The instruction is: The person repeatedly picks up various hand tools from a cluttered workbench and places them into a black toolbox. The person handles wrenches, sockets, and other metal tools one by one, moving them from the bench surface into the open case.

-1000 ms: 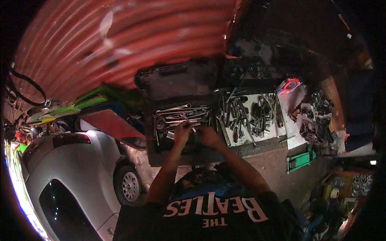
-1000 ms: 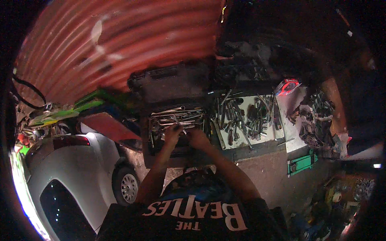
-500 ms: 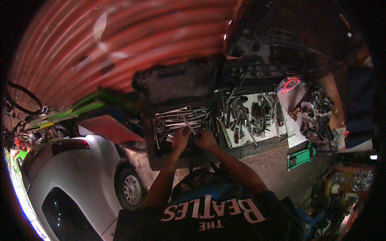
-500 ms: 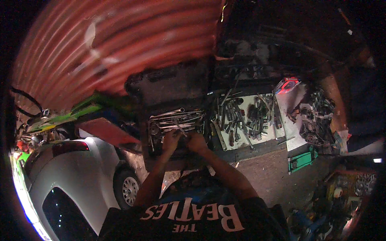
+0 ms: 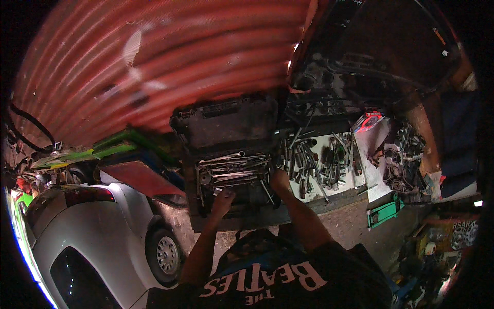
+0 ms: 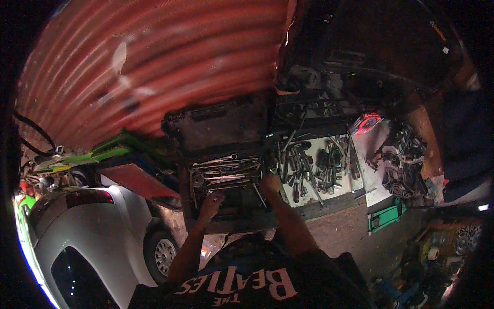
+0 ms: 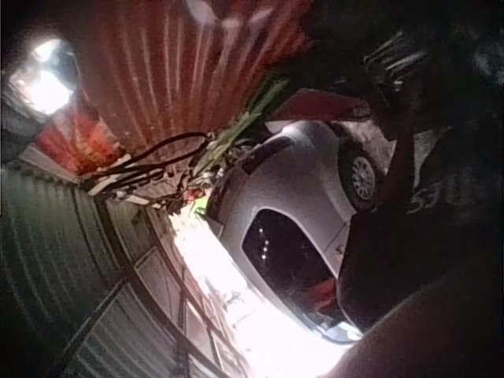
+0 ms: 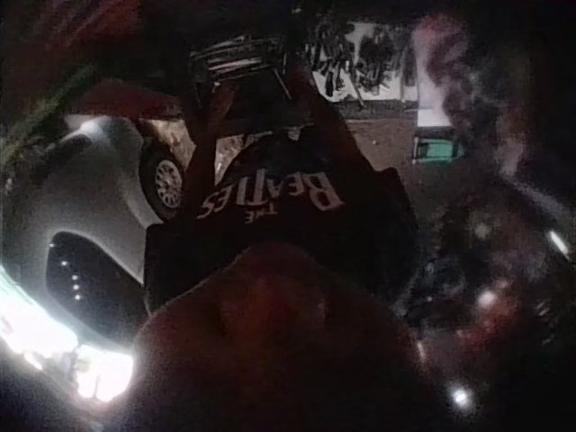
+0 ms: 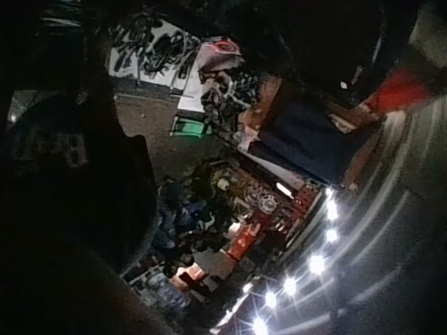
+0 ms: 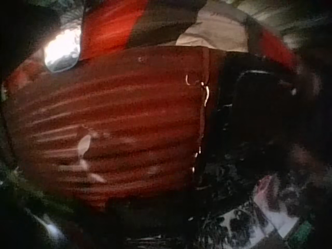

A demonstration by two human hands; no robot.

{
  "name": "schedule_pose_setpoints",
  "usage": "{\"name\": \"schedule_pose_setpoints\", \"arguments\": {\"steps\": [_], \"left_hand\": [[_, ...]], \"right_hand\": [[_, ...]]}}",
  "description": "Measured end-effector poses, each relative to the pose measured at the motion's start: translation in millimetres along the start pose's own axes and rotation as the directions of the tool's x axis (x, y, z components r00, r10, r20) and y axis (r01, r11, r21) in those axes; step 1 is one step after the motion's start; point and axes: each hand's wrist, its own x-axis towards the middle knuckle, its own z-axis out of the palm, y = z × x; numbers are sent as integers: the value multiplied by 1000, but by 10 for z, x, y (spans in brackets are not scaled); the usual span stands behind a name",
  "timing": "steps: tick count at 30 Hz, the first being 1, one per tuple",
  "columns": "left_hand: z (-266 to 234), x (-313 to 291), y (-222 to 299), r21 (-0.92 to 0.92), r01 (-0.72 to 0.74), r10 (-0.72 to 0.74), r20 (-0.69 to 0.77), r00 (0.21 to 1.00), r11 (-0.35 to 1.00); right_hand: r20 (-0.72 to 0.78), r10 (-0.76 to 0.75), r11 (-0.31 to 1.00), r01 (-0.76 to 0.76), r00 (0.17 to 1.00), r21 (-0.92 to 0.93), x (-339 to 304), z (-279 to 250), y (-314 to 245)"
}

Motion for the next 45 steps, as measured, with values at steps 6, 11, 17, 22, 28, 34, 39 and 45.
{"name": "schedule_pose_setpoints", "arguments": {"steps": [6, 11, 17, 22, 28, 34, 39, 45], "left_hand": [[-88, -93, -138, 103, 85, -82, -32, 996, 991], [-99, -118, -117, 6, 92, -92, 39, 995, 996], [-65, -117, -646, -54, 120, -120, 9, 993, 991], [-96, -130, -509, -68, 149, -146, 43, 988, 987], [-83, -198, -307, -50, 83, -85, -30, 996, 995], [85, -137, -126, 95, 13, -14, 5, 1000, 995], [270, -34, -223, 7, -92, 92, 7, 996, 996], [595, 162, -226, -37, 83, -76, 158, 985, 996]], "right_hand": [[63, 22, 991, -13, 998, -134, -51, -110, -302], [1, 112, 994, -112, 994, -10, 72, 80, -150], [-27, -34, 983, 28, 999, -179, -144, -12, -277], [48, -146, 946, 154, 988, -284, 49, 145, 81], [139, -95, 953, 130, 986, -274, -12, 129, 249], [29, -106, 978, 109, 994, -177, -46, -126, 603], [-56, -27, 986, 17, 998, -167, -90, -489, 1139], [-145, 223, 967, -238, 964, -92, -220, -698, 1881]]}}
